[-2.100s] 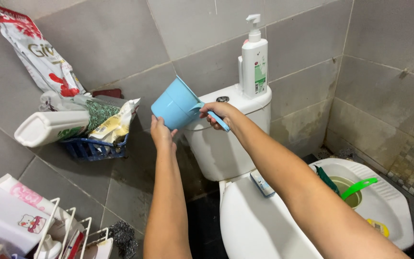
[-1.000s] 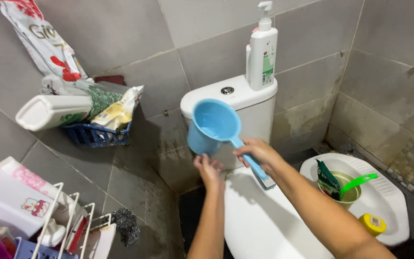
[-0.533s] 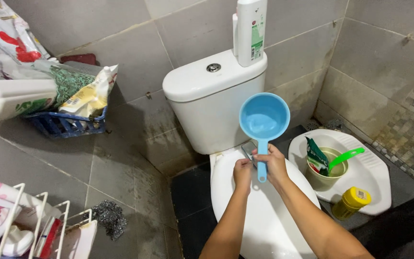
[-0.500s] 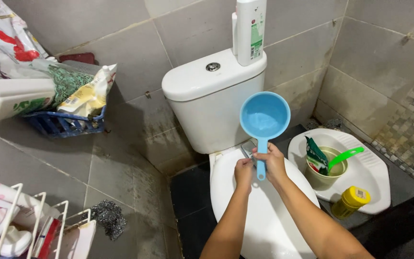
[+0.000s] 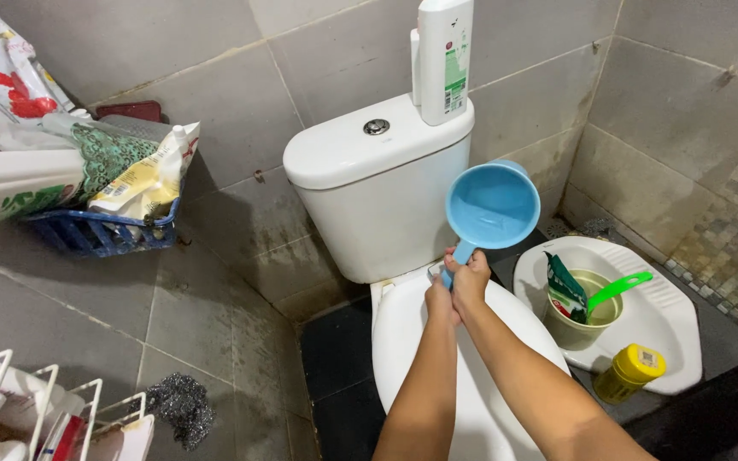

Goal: Scrubbing the exterior and lid of a toilet with a sponge and rinsing it with water scooped from a bucket using a ladle.

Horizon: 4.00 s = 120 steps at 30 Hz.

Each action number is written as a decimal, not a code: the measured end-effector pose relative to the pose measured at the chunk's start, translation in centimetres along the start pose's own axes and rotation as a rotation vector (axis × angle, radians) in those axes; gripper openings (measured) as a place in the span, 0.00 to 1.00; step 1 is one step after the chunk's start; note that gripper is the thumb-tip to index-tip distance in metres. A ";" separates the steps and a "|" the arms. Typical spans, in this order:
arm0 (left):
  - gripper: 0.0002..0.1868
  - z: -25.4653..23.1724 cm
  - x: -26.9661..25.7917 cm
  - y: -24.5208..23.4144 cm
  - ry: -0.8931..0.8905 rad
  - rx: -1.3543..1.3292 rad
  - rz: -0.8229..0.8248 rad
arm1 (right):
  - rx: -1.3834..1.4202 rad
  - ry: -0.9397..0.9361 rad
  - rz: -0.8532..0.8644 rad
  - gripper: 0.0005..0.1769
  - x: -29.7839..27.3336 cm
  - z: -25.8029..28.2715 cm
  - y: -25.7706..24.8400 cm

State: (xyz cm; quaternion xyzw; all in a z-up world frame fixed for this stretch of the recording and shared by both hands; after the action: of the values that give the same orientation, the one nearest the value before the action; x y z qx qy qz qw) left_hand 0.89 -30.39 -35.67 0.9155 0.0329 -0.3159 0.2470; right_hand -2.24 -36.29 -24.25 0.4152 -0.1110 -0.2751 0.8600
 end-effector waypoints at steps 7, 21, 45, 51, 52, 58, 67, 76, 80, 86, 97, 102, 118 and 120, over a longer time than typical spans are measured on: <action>0.27 0.9 4.0 0.2 0.046 0.012 0.038 | -0.113 -0.021 -0.005 0.11 0.8 -0.5 -0.4; 0.20 -3.6 0.4 0.9 0.502 0.683 -0.216 | -0.214 -0.147 -0.005 0.07 1.4 0.0 0.6; 0.50 -6.0 -6.5 0.0 0.791 1.287 -0.161 | -0.842 -0.014 0.044 0.19 -1.2 3.9 -7.3; 0.51 -6.0 -5.2 -1.7 0.900 1.139 -0.114 | -0.963 -0.047 0.139 0.21 -3.4 3.7 -7.0; 0.51 -6.0 -5.1 -1.8 0.899 1.139 -0.115 | -0.963 -0.045 0.139 0.21 -3.6 3.8 -6.6; 0.51 -5.7 -2.1 -3.1 1.035 1.243 -0.106 | -0.969 0.026 0.139 0.22 -3.8 2.9 -5.5; 0.51 -6.9 -2.8 -3.6 0.849 1.326 -0.174 | -1.020 -0.071 0.225 0.25 -5.5 3.5 -2.3; 0.44 -8.6 -3.4 -5.5 0.841 1.414 -0.256 | -1.101 -0.062 0.258 0.29 -5.6 4.3 -2.9; 0.45 -9.6 -3.2 -6.7 0.805 1.406 -0.296 | -1.166 -0.077 0.262 0.30 -5.7 5.4 -2.7; 0.46 -10.3 -3.8 -8.2 0.708 1.423 -0.328 | -1.295 -0.102 0.249 0.31 -5.5 6.3 -3.4; 0.48 -10.2 -5.6 -8.7 0.636 1.439 -0.334 | -1.294 -0.417 0.307 0.30 -5.0 11.1 -6.6; 0.50 -8.9 -5.7 -9.4 0.668 1.350 -0.366 | -1.261 -0.618 0.277 0.25 -4.8 18.3 -12.7; 0.40 -6.4 -8.7 -7.8 0.940 1.475 -0.451 | -1.869 -0.403 -0.775 0.13 -12.4 41.8 -57.9; 0.39 -5.6 -8.8 -6.7 0.760 1.597 -0.462 | -1.774 -0.207 -0.861 0.13 -14.4 43.0 -60.3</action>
State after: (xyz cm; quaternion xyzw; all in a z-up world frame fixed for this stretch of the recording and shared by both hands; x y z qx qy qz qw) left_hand -4.40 -21.03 -29.52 0.8274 0.0663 0.0362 -0.5565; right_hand -55.10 -86.59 -43.33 -0.4004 0.2211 -0.5824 0.6720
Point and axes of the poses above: each hand's wrist, its own x-axis towards the middle knuckle, its own y-axis out of the palm, z = x × y, the point moved 4 cm from there along x, towards the middle knuckle, and after that the axes turned 13 degrees about x, right-handed, at the moved point
